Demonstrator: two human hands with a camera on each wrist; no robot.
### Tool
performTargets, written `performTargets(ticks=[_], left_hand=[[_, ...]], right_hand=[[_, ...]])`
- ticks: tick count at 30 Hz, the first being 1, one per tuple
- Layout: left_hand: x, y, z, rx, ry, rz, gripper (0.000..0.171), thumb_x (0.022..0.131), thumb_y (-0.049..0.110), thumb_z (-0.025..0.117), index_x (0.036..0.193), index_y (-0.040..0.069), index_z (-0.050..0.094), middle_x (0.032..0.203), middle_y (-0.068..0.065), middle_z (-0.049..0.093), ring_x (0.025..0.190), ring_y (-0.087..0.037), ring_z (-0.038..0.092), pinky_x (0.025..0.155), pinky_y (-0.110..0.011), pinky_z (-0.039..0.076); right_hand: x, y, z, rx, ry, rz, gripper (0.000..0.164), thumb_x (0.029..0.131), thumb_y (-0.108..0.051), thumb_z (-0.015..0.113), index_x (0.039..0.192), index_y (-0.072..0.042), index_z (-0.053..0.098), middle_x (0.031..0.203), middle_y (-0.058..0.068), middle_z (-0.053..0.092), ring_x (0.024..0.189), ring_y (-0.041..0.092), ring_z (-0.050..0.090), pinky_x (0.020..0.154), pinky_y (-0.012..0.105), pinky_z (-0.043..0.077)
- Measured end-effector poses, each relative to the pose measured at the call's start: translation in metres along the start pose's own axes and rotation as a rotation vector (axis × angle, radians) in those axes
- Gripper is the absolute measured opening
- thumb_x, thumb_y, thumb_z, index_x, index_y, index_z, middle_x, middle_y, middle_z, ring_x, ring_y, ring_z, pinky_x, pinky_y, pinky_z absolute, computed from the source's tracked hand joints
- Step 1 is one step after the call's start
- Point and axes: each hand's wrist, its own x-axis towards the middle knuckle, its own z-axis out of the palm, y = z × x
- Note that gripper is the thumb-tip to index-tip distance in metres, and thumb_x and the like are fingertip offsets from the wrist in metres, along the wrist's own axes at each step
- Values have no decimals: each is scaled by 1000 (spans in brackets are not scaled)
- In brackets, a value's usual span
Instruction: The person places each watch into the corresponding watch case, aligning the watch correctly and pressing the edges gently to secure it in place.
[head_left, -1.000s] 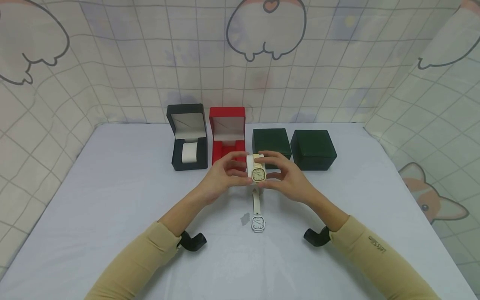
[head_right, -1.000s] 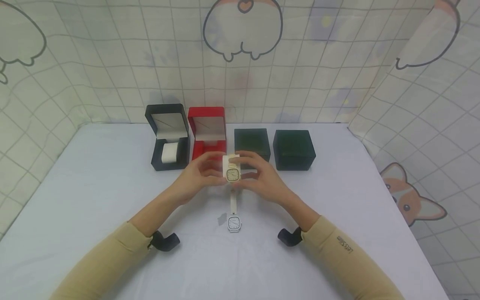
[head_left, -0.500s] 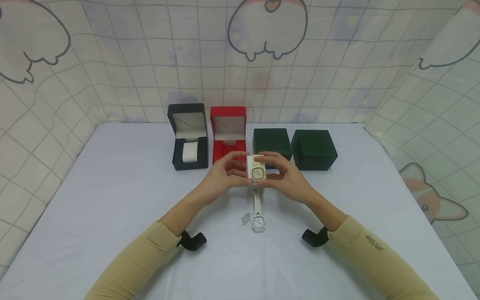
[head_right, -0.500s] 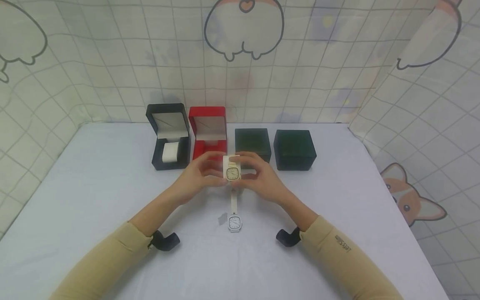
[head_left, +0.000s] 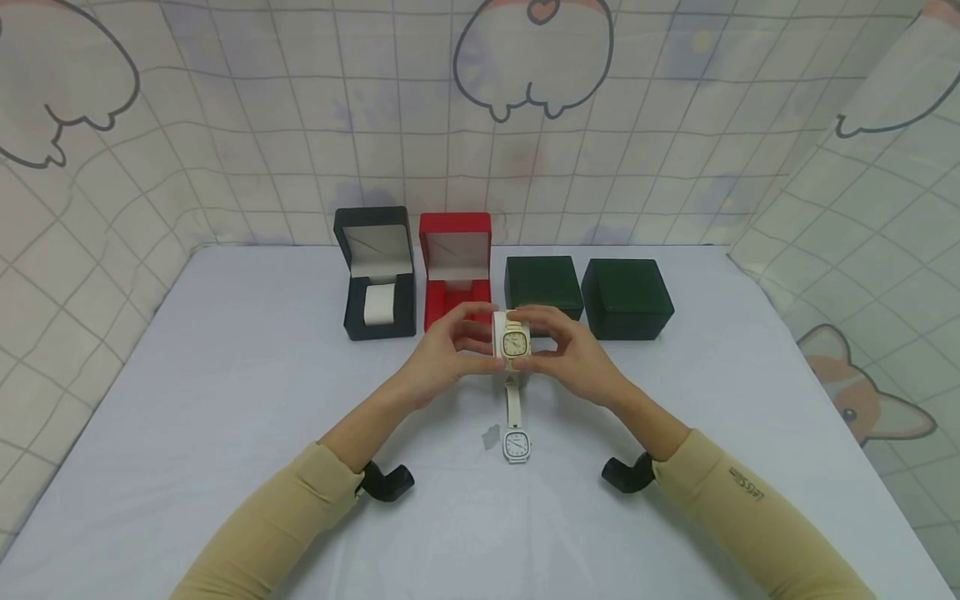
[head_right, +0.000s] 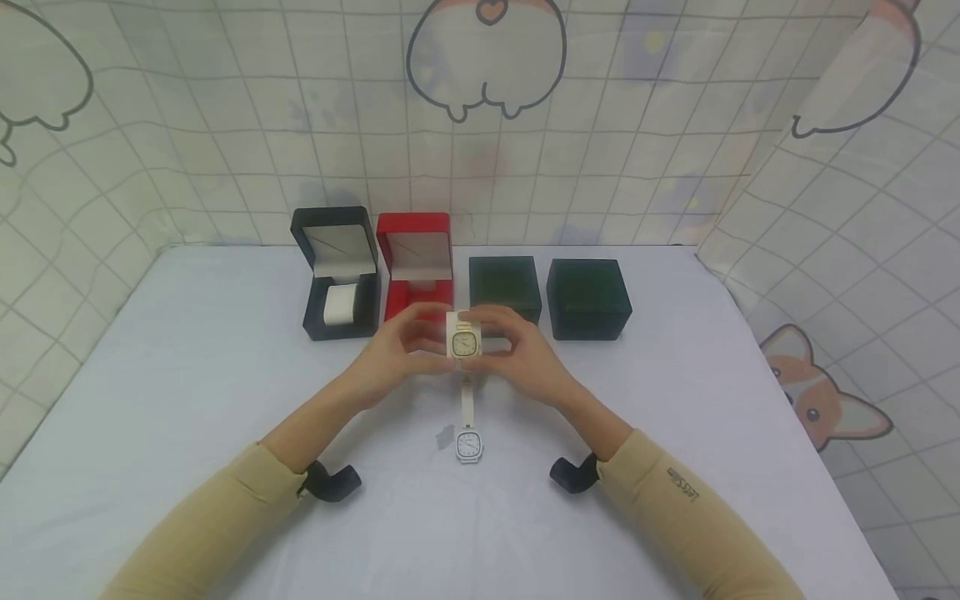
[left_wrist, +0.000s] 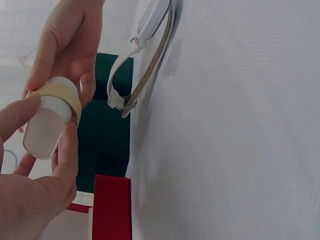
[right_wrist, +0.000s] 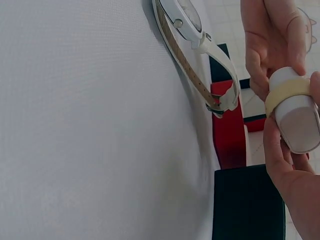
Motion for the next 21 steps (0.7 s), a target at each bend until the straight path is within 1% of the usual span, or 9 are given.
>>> performTargets(ticks=[3,5,9,17,21], left_hand=[[0,-1,0,12,3,7,71,87,5,81,148,18,48,133,-11,57,114,-29,63,91,-38,57],[0,-2,1,21,5,14,71,87,4,82,148,18,48,133,-10,57,114,-29,63,91,-37,58],[0,-2,1,31,4,26,72,87,3,81,148,17,47,133,-10,57,114,-29,63,91,-38,58],[-1,-2,1,58,-4,64,68,87,4,82,146,20,50,133,-9,57,114,-28,63,92,-39,57],[0,-3,1,57,4,59,69,87,5,82,146,20,51,132,-9,58,113,-29,63,92,-39,57]], right_hand=[[0,-1,0,7,4,-6,60,89,-6,81,143,-15,58,146,0,51,129,27,50,101,54,50],[0,-1,1,4,8,-4,59,89,-7,81,143,-16,59,145,0,52,127,26,51,101,55,50],[1,0,1,5,11,7,59,89,-8,82,143,-16,59,145,-2,53,127,25,51,100,51,52],[0,1,1,25,26,10,59,90,-7,80,145,-13,57,145,3,53,128,31,50,93,33,55],[1,1,1,38,21,8,59,91,-7,79,145,-13,57,145,1,53,128,30,50,94,35,55]])
